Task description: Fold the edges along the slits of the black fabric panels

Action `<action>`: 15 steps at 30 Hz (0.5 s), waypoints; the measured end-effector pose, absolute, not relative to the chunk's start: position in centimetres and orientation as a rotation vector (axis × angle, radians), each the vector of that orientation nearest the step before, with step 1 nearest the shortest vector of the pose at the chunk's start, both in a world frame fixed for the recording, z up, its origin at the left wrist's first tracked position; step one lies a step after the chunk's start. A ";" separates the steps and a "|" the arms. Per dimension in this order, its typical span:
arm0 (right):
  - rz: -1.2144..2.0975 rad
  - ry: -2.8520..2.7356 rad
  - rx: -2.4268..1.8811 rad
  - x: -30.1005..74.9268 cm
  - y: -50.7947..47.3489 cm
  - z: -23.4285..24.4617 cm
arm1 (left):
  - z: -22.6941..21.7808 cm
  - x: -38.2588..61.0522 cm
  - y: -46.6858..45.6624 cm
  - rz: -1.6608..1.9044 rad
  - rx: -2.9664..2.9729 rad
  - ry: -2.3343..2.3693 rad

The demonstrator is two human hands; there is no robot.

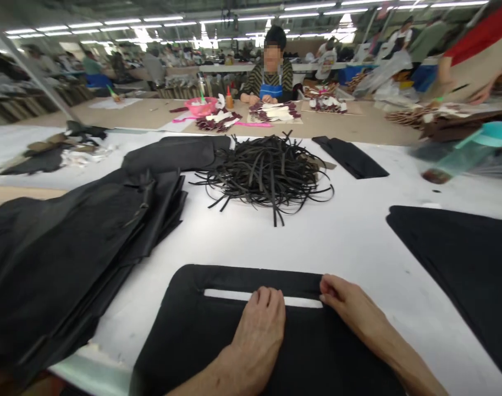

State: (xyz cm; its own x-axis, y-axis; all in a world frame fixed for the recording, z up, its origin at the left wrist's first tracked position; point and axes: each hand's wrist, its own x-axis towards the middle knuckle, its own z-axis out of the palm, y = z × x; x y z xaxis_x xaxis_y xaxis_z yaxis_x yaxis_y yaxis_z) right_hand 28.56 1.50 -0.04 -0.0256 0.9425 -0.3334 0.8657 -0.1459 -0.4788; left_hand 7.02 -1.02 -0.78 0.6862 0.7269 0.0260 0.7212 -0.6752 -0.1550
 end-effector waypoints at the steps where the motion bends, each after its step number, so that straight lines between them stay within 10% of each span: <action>1: 0.906 -1.956 -2.079 28.7 1.4 -0.5 | -1.1 5.8 -1.3 0.008 -2.742 -1.188; 11: 0.505 -1.739 -2.095 29.7 0.5 0.1 | -0.6 -3.2 -3.8 -0.311 -2.804 -1.283; 15: 0.851 -2.032 -1.954 22.2 0.6 3.1 | -0.6 -5.0 -4.0 -0.481 -2.653 -1.314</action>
State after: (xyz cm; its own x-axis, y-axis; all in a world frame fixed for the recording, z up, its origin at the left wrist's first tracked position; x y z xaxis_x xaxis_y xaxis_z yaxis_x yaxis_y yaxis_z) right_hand 22.17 0.63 3.10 -0.1087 0.9634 -0.2451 0.8505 -0.0375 -0.5247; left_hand -5.00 -3.99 -0.63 0.5672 0.7482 0.3443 0.7936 -0.6083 0.0145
